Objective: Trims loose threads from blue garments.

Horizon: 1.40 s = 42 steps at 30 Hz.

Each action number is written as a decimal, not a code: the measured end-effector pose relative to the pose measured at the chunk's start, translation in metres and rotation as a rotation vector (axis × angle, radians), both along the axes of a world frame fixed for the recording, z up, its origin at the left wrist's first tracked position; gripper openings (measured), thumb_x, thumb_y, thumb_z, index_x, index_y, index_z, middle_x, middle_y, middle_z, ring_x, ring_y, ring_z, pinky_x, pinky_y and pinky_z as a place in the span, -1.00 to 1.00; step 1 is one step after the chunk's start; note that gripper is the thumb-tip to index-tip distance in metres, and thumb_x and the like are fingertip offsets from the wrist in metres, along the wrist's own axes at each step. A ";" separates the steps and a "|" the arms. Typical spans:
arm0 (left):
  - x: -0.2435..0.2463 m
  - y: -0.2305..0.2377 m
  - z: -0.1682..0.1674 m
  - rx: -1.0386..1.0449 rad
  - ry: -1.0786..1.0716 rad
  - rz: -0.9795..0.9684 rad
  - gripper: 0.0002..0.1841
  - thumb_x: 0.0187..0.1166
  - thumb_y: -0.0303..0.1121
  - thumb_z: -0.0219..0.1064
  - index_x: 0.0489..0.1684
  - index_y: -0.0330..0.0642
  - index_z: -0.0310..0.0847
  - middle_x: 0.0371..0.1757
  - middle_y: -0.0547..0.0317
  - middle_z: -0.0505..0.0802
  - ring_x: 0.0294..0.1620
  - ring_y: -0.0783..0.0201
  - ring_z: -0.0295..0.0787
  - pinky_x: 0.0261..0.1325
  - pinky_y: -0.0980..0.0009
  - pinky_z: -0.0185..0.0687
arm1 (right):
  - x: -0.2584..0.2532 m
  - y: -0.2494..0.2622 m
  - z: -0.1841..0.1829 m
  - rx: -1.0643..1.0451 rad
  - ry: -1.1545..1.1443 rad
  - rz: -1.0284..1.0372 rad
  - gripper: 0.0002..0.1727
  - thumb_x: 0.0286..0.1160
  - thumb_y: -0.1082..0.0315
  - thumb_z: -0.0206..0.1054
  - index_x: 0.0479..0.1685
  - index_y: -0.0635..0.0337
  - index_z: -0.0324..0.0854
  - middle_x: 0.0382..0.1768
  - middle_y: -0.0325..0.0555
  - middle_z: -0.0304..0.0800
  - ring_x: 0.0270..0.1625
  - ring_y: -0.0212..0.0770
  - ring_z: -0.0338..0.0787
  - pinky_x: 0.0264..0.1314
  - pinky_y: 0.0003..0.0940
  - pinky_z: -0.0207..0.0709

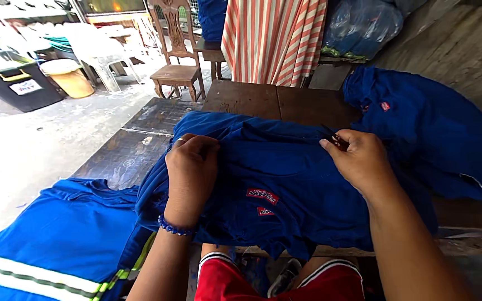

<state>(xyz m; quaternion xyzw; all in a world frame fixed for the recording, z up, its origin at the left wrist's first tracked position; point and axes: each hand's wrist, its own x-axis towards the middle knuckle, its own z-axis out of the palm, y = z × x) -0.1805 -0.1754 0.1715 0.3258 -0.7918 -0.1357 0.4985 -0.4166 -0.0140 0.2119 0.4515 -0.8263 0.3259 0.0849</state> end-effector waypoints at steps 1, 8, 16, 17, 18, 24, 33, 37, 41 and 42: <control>-0.003 0.001 0.002 -0.023 -0.037 0.026 -0.89 0.52 -0.47 0.41 -0.20 -0.30 0.85 -0.02 -0.17 0.82 0.07 -0.06 0.74 0.17 -0.02 0.56 | -0.001 -0.001 -0.001 -0.006 -0.012 -0.007 -0.68 0.62 0.24 0.42 -0.44 0.27 0.61 -0.52 -0.04 0.55 -0.41 -0.09 0.54 -0.35 -0.02 0.36; -0.033 0.030 0.027 -0.368 0.009 -0.459 -0.83 0.55 -0.39 0.44 -0.11 -0.29 0.88 -0.11 0.01 0.77 0.03 0.22 0.66 0.16 0.40 0.54 | -0.001 0.003 -0.003 -0.029 -0.069 0.000 -0.68 0.60 0.21 0.44 -0.48 0.20 0.59 -0.57 -0.13 0.52 -0.48 -0.18 0.50 -0.42 -0.13 0.33; -0.092 -0.004 0.005 -0.211 -0.098 -0.839 -0.87 0.46 -0.39 0.51 -0.21 -0.24 0.92 -0.18 0.13 0.89 0.01 0.32 0.77 0.19 0.42 0.63 | -0.003 0.004 -0.004 -0.062 -0.107 0.026 -0.72 0.57 0.23 0.47 -0.43 0.21 0.63 -0.52 -0.12 0.58 -0.43 -0.17 0.57 -0.38 -0.11 0.39; -0.092 -0.009 0.002 -0.133 -0.034 -0.891 -0.90 0.46 -0.44 0.49 -0.26 -0.28 0.90 -0.20 0.14 0.90 0.00 0.39 0.80 0.21 0.47 0.65 | -0.003 0.004 -0.004 -0.064 -0.118 0.028 -0.71 0.57 0.20 0.48 -0.41 0.19 0.62 -0.51 -0.13 0.58 -0.42 -0.18 0.57 -0.37 -0.12 0.39; -0.090 -0.012 0.001 -0.053 0.021 -0.922 -0.93 0.47 -0.49 0.47 -0.29 -0.31 0.86 -0.21 0.16 0.90 -0.04 0.46 0.80 0.17 0.52 0.67 | -0.003 0.004 -0.005 -0.070 -0.132 0.031 -0.72 0.56 0.19 0.48 -0.37 0.19 0.62 -0.50 -0.13 0.59 -0.41 -0.18 0.57 -0.36 -0.11 0.39; -0.087 -0.017 -0.002 0.107 0.107 -0.913 -0.95 0.54 -0.54 0.37 -0.29 -0.29 0.74 -0.33 0.29 0.79 -0.33 0.60 0.66 -0.19 0.67 0.58 | -0.004 0.015 -0.006 -0.195 -0.180 0.154 -0.60 0.52 0.17 0.49 0.13 0.20 0.50 -0.15 -0.07 0.64 -0.22 -0.28 0.66 -0.17 -0.28 0.56; -0.087 -0.021 -0.007 0.224 0.241 -1.012 -0.94 0.53 -0.61 0.35 -0.25 -0.29 0.72 -0.33 0.35 0.83 -0.30 0.58 0.73 -0.13 0.62 0.67 | 0.055 0.054 -0.011 -0.451 0.059 0.303 -0.80 0.55 0.32 0.40 -0.02 0.26 0.62 -0.35 -0.37 0.69 -0.35 -0.73 0.60 -0.27 -0.84 0.52; -0.085 -0.022 -0.007 0.176 0.191 -1.028 -0.96 0.53 -0.59 0.37 -0.26 -0.31 0.73 -0.33 0.32 0.83 -0.30 0.59 0.73 -0.13 0.63 0.66 | 0.053 0.039 -0.034 -0.287 0.140 0.187 -0.82 0.53 0.28 0.36 -0.16 0.23 0.70 -0.45 -0.26 0.65 -0.43 -0.54 0.55 -0.35 -0.69 0.43; -0.081 -0.025 -0.006 -0.072 -0.001 -1.017 -0.87 0.56 -0.49 0.39 -0.25 -0.37 0.84 -0.17 0.08 0.85 -0.01 0.42 0.74 0.17 0.54 0.60 | 0.041 0.035 -0.037 -0.299 0.096 0.182 -0.84 0.51 0.28 0.39 -0.15 0.19 0.69 -0.43 -0.28 0.67 -0.41 -0.58 0.58 -0.33 -0.72 0.44; -0.081 -0.025 -0.006 -0.112 -0.031 -1.007 -0.86 0.55 -0.46 0.42 -0.23 -0.36 0.87 -0.16 0.06 0.85 0.00 0.40 0.73 0.17 0.54 0.60 | 0.038 0.035 -0.038 -0.315 0.062 0.203 -0.84 0.51 0.28 0.40 -0.14 0.19 0.69 -0.41 -0.30 0.69 -0.39 -0.63 0.59 -0.30 -0.77 0.46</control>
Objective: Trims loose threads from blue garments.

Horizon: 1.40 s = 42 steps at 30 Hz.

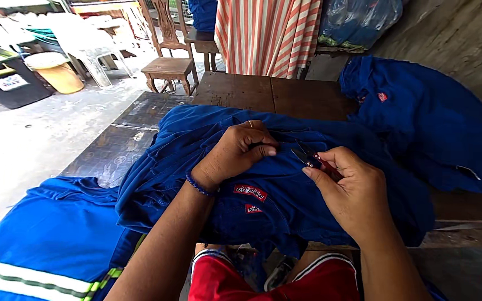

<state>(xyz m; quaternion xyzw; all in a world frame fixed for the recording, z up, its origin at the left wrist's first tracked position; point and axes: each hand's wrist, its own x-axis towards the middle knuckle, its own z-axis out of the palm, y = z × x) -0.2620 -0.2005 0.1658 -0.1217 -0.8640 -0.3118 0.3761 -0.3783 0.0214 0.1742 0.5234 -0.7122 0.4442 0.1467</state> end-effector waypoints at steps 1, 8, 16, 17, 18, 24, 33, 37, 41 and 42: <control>-0.001 0.000 0.000 -0.031 -0.004 0.017 -0.86 0.53 -0.44 0.44 -0.23 -0.35 0.88 -0.16 0.06 0.84 0.00 0.39 0.73 0.16 0.54 0.59 | -0.002 0.001 -0.001 -0.015 -0.029 0.029 -0.83 0.49 0.29 0.42 -0.13 0.19 0.69 -0.40 -0.31 0.70 -0.38 -0.67 0.60 -0.30 -0.81 0.46; -0.002 0.002 -0.001 -0.057 0.018 0.102 -0.86 0.57 -0.48 0.35 -0.37 -0.31 0.79 -0.25 0.07 0.85 -0.07 0.37 0.77 0.13 0.50 0.61 | 0.004 0.000 -0.002 0.041 0.073 -0.022 -0.82 0.52 0.26 0.38 -0.15 0.19 0.74 -0.42 -0.27 0.69 -0.43 -0.52 0.57 -0.36 -0.64 0.46; -0.002 0.002 -0.003 -0.004 0.055 0.085 -0.85 0.61 -0.47 0.31 -0.36 -0.31 0.74 -0.29 0.12 0.79 -0.11 0.42 0.69 0.07 0.52 0.55 | 0.014 -0.013 0.003 0.097 0.195 -0.115 -0.84 0.54 0.32 0.34 -0.22 0.23 0.72 -0.44 -0.12 0.70 -0.48 -0.25 0.66 -0.48 -0.33 0.49; -0.002 0.002 -0.004 0.004 0.060 0.089 -0.85 0.61 -0.48 0.31 -0.36 -0.32 0.74 -0.29 0.12 0.79 -0.11 0.42 0.69 0.06 0.52 0.55 | 0.014 -0.014 0.002 0.091 0.205 -0.121 -0.84 0.56 0.34 0.33 -0.23 0.24 0.73 -0.44 -0.11 0.72 -0.46 -0.23 0.70 -0.47 -0.31 0.52; -0.001 0.002 -0.004 0.027 0.067 0.093 -0.85 0.61 -0.49 0.30 -0.36 -0.32 0.74 -0.29 0.12 0.78 -0.13 0.43 0.69 0.05 0.53 0.55 | 0.014 -0.015 0.001 0.083 0.209 -0.125 -0.84 0.57 0.35 0.31 -0.25 0.24 0.74 -0.44 -0.10 0.72 -0.43 -0.22 0.72 -0.45 -0.31 0.54; 0.006 -0.002 -0.007 0.575 0.228 -0.062 -0.84 0.62 -0.60 0.26 -0.27 -0.12 0.69 -0.30 0.42 0.81 -0.25 0.57 0.72 -0.09 0.56 0.65 | 0.009 -0.010 0.004 0.005 0.014 0.002 -0.87 0.53 0.32 0.38 -0.17 0.19 0.73 -0.42 -0.30 0.70 -0.39 -0.67 0.59 -0.31 -0.81 0.45; 0.008 -0.002 -0.005 0.856 0.317 -0.161 -0.79 0.58 -0.64 0.26 -0.33 -0.09 0.71 -0.38 0.38 0.81 -0.32 0.53 0.71 -0.15 0.56 0.65 | 0.036 -0.034 0.008 0.046 -0.078 0.167 -0.86 0.41 0.33 0.46 -0.18 0.18 0.72 -0.41 -0.32 0.76 -0.38 -0.70 0.67 -0.29 -0.84 0.55; 0.008 -0.002 -0.006 0.866 0.331 -0.187 -0.80 0.57 -0.65 0.27 -0.34 -0.12 0.71 -0.38 0.36 0.81 -0.32 0.53 0.71 -0.14 0.56 0.65 | 0.044 -0.048 0.009 0.090 0.004 0.077 -0.91 0.44 0.34 0.44 -0.26 0.16 0.69 -0.49 -0.30 0.64 -0.47 -0.60 0.56 -0.40 -0.73 0.42; 0.008 -0.002 -0.006 0.897 0.337 -0.188 -0.79 0.58 -0.64 0.25 -0.36 -0.12 0.69 -0.43 0.38 0.78 -0.38 0.55 0.67 -0.20 0.58 0.61 | 0.044 -0.052 0.008 0.116 0.079 0.021 -0.91 0.50 0.36 0.37 -0.31 0.17 0.71 -0.47 -0.24 0.69 -0.41 -0.51 0.64 -0.33 -0.64 0.50; 0.009 -0.003 -0.006 0.924 0.342 -0.204 -0.78 0.60 -0.63 0.23 -0.36 -0.11 0.69 -0.43 0.38 0.77 -0.38 0.55 0.66 -0.21 0.58 0.60 | 0.044 -0.052 0.007 0.121 0.087 0.012 -0.90 0.51 0.37 0.36 -0.33 0.17 0.71 -0.48 -0.23 0.69 -0.41 -0.50 0.64 -0.32 -0.61 0.50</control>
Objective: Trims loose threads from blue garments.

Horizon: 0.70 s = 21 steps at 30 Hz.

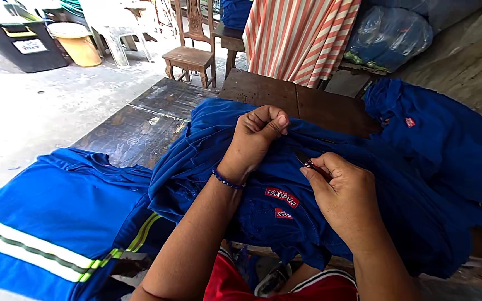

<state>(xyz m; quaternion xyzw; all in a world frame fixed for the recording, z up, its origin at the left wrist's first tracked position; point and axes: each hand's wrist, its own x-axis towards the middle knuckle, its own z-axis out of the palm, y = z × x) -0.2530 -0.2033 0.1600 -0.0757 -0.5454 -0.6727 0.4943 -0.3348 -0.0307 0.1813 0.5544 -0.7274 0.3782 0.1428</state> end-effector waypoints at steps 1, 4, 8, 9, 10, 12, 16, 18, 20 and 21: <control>0.001 -0.001 0.000 0.034 0.019 -0.023 -0.77 0.63 -0.61 0.21 -0.37 -0.09 0.68 -0.43 0.38 0.77 -0.39 0.55 0.65 -0.23 0.59 0.58 | -0.001 -0.001 -0.001 0.002 -0.008 -0.002 -0.90 0.51 0.37 0.36 -0.33 0.18 0.70 -0.48 -0.23 0.68 -0.41 -0.50 0.64 -0.32 -0.61 0.50; 0.007 -0.004 0.003 0.139 0.092 -0.089 -0.73 0.72 -0.53 0.14 -0.37 -0.01 0.67 -0.43 0.39 0.75 -0.40 0.54 0.62 -0.26 0.59 0.55 | -0.015 0.000 -0.003 -0.041 -0.233 0.097 -0.93 0.50 0.37 0.40 -0.25 0.18 0.69 -0.47 -0.33 0.69 -0.47 -0.62 0.61 -0.39 -0.71 0.49; 0.042 -0.005 0.012 0.238 0.188 -0.161 -0.75 0.79 -0.40 0.07 -0.28 0.08 0.62 -0.40 0.43 0.72 -0.42 0.56 0.60 -0.33 0.64 0.53 | -0.030 0.002 0.002 -0.195 -0.846 0.325 -0.92 0.52 0.54 0.35 -0.21 0.16 0.69 -0.58 -0.34 0.66 -0.72 -0.61 0.41 -0.69 -0.78 0.27; 0.058 -0.002 0.013 0.247 0.238 -0.201 -0.79 0.78 -0.39 0.11 -0.26 0.10 0.62 -0.39 0.46 0.72 -0.43 0.58 0.59 -0.36 0.67 0.49 | -0.032 0.002 0.005 -0.214 -0.951 0.343 -0.90 0.54 0.57 0.32 -0.22 0.18 0.69 -0.59 -0.31 0.65 -0.74 -0.61 0.39 -0.71 -0.78 0.26; 0.078 0.004 0.012 0.255 0.305 -0.230 -0.84 0.74 -0.38 0.15 -0.22 0.09 0.62 -0.38 0.48 0.72 -0.47 0.60 0.57 -0.41 0.71 0.44 | -0.034 0.003 0.006 -0.222 -1.020 0.353 -0.88 0.56 0.57 0.30 -0.23 0.19 0.70 -0.60 -0.29 0.64 -0.75 -0.60 0.38 -0.72 -0.79 0.25; 0.134 0.017 -0.003 0.270 0.468 -0.202 -0.93 0.64 -0.44 0.21 -0.20 0.00 0.55 -0.34 0.40 0.68 -0.54 0.60 0.52 -0.54 0.77 0.39 | -0.035 0.004 0.008 -0.223 -1.085 0.374 -0.88 0.58 0.57 0.28 -0.23 0.20 0.70 -0.59 -0.26 0.63 -0.75 -0.60 0.37 -0.73 -0.79 0.24; 0.251 0.041 -0.056 0.414 0.207 0.724 -0.81 0.82 -0.45 0.00 -0.03 -0.06 0.57 -0.20 0.34 0.79 -0.25 0.53 0.73 -0.16 0.69 0.65 | -0.040 0.006 0.006 -0.212 -1.064 0.440 -0.89 0.60 0.54 0.29 -0.19 0.17 0.69 -0.55 -0.29 0.66 -0.73 -0.61 0.38 -0.71 -0.80 0.25; 0.273 0.058 -0.082 0.491 -0.286 1.356 -0.62 0.63 -0.62 0.18 0.39 -0.16 0.45 0.19 0.37 0.76 0.14 0.53 0.72 0.22 0.53 0.65 | -0.041 0.008 0.003 -0.173 -1.020 0.466 -0.92 0.61 0.49 0.31 -0.14 0.11 0.68 -0.50 -0.35 0.68 -0.71 -0.63 0.39 -0.70 -0.81 0.27; 0.278 0.072 -0.097 0.383 -0.531 1.540 -0.35 0.45 -0.57 0.30 0.63 -0.42 0.25 0.51 -0.03 0.54 0.42 0.31 0.53 0.47 0.34 0.48 | -0.041 0.009 0.002 -0.163 -0.986 0.490 -0.93 0.63 0.47 0.31 -0.11 0.11 0.67 -0.47 -0.36 0.69 -0.71 -0.63 0.39 -0.72 -0.80 0.27; 0.272 0.079 -0.097 0.281 -0.552 1.551 -0.36 0.50 -0.51 0.34 0.62 -0.45 0.26 0.48 -0.08 0.56 0.42 0.28 0.55 0.47 0.33 0.51 | -0.041 0.008 0.001 -0.166 -0.972 0.497 -0.94 0.63 0.47 0.31 -0.10 0.11 0.66 -0.46 -0.36 0.70 -0.71 -0.63 0.40 -0.72 -0.81 0.27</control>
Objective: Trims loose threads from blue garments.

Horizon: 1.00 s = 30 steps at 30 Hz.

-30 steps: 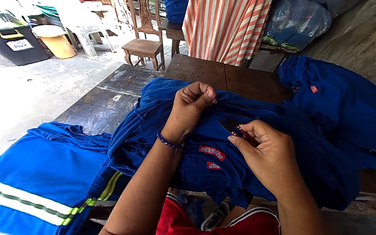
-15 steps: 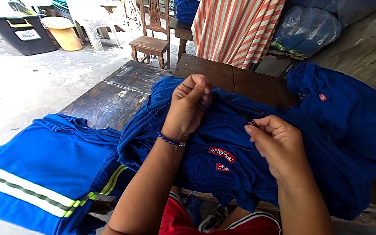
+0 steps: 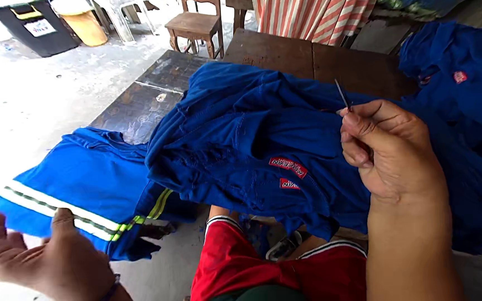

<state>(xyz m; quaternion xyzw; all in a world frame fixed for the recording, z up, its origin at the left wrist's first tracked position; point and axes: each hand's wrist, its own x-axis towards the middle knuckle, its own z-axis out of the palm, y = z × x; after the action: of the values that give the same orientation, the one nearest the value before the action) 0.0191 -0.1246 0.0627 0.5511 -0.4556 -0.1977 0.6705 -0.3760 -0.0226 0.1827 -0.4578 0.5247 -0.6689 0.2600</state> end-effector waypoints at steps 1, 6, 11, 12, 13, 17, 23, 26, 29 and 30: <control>-0.008 0.007 -0.002 -0.112 -0.055 -0.076 -0.50 0.57 -0.45 0.37 0.47 -0.44 0.43 0.35 -0.01 0.69 0.35 0.29 0.62 0.42 0.32 0.56 | 0.000 0.000 -0.001 -0.004 0.006 0.001 -0.94 0.63 0.47 0.31 -0.10 0.12 0.65 -0.45 -0.36 0.71 -0.70 -0.63 0.41 -0.72 -0.80 0.28; -0.089 0.009 0.044 -0.491 -0.502 -0.686 -0.76 0.69 -0.28 0.36 0.18 -0.12 0.75 0.13 0.24 0.79 0.05 0.49 0.75 0.14 0.52 0.70 | 0.001 0.001 -0.002 -0.040 0.050 0.008 -0.94 0.65 0.44 0.31 -0.05 0.09 0.61 -0.42 -0.37 0.70 -0.70 -0.63 0.42 -0.73 -0.80 0.28; -0.148 -0.031 0.086 -0.550 -0.897 -0.670 -0.69 0.56 -0.34 0.38 0.24 -0.01 0.80 0.38 -0.29 0.60 0.14 -0.14 0.54 0.17 -0.03 0.35 | 0.010 0.022 -0.006 0.022 0.714 -0.290 -0.66 0.41 0.18 0.50 -0.01 0.13 0.53 -0.01 -0.30 0.55 -0.30 -0.64 0.60 -0.36 -0.76 0.55; -0.152 -0.040 0.090 -0.567 -0.916 -0.649 -0.78 0.54 -0.40 0.30 0.01 -0.05 0.84 0.25 -0.20 0.72 0.14 -0.19 0.55 0.14 -0.09 0.29 | 0.012 0.029 -0.005 0.075 0.910 -0.383 -0.59 0.33 0.10 0.55 -0.08 0.16 0.52 0.15 -0.14 0.51 -0.14 -0.51 0.61 -0.25 -0.64 0.54; -0.154 -0.049 0.096 -0.569 -0.915 -0.648 -0.80 0.56 -0.43 0.24 -0.12 -0.09 0.83 0.11 -0.09 0.82 0.13 -0.16 0.59 0.13 -0.10 0.28 | 0.014 0.035 -0.004 0.115 1.067 -0.452 -0.59 0.28 0.13 0.58 -0.17 0.23 0.53 0.28 0.09 0.52 -0.05 -0.22 0.67 -0.21 -0.34 0.57; -0.160 -0.074 0.127 -0.536 -0.815 -0.752 -0.83 0.58 -0.38 0.31 -0.15 -0.26 0.81 -0.14 -0.06 0.88 0.00 0.02 0.78 0.15 -0.06 0.46 | -0.002 0.045 0.008 0.147 1.264 -0.543 -0.87 0.40 0.47 0.33 -0.29 0.41 0.58 -0.02 0.35 0.73 -0.17 0.27 0.78 -0.34 0.22 0.53; -0.191 -0.113 0.138 -0.416 -0.738 -0.812 -0.77 0.62 -0.26 0.35 -0.03 -0.24 0.77 -0.16 0.09 0.87 -0.16 0.31 0.79 0.02 0.29 0.66 | -0.026 0.009 0.027 0.283 1.195 -0.664 -0.68 0.67 0.33 0.23 0.09 0.52 0.53 -0.01 0.46 0.65 -0.01 0.37 0.70 -0.06 0.31 0.52; -0.210 -0.134 0.108 -0.188 -0.747 -0.939 -0.77 0.65 -0.41 0.30 0.09 -0.41 0.61 -0.19 -0.10 0.83 -0.16 0.08 0.80 0.07 0.07 0.67 | -0.022 -0.018 0.017 0.559 1.157 -0.618 -0.70 0.60 0.46 0.23 0.23 0.41 0.47 0.12 0.48 0.66 0.03 0.60 0.72 -0.21 0.56 0.41; -0.207 -0.140 0.103 -0.273 -0.633 -1.025 -0.93 0.55 -0.60 0.22 -0.20 -0.36 0.62 -0.25 0.06 0.75 -0.32 0.39 0.61 -0.17 0.44 0.51 | -0.025 -0.015 0.014 0.436 1.075 -0.624 -0.65 0.54 0.41 0.29 0.23 0.40 0.51 0.16 0.47 0.60 0.08 0.49 0.67 -0.10 0.47 0.43; -0.204 -0.141 0.102 -0.322 -0.608 -1.049 -0.88 0.50 -0.63 0.21 -0.32 -0.37 0.69 -0.22 0.02 0.78 -0.23 0.38 0.64 -0.10 0.44 0.51 | -0.025 -0.012 0.015 0.331 1.054 -0.604 -0.62 0.51 0.36 0.31 0.24 0.40 0.53 0.18 0.41 0.57 0.08 0.33 0.68 -0.05 0.29 0.50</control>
<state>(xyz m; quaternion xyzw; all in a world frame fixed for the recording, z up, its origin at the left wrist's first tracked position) -0.1852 -0.2657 0.1649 0.1780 -0.8597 -0.2638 0.3995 -0.4013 -0.0349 0.1976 -0.5113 0.7850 -0.3076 -0.1665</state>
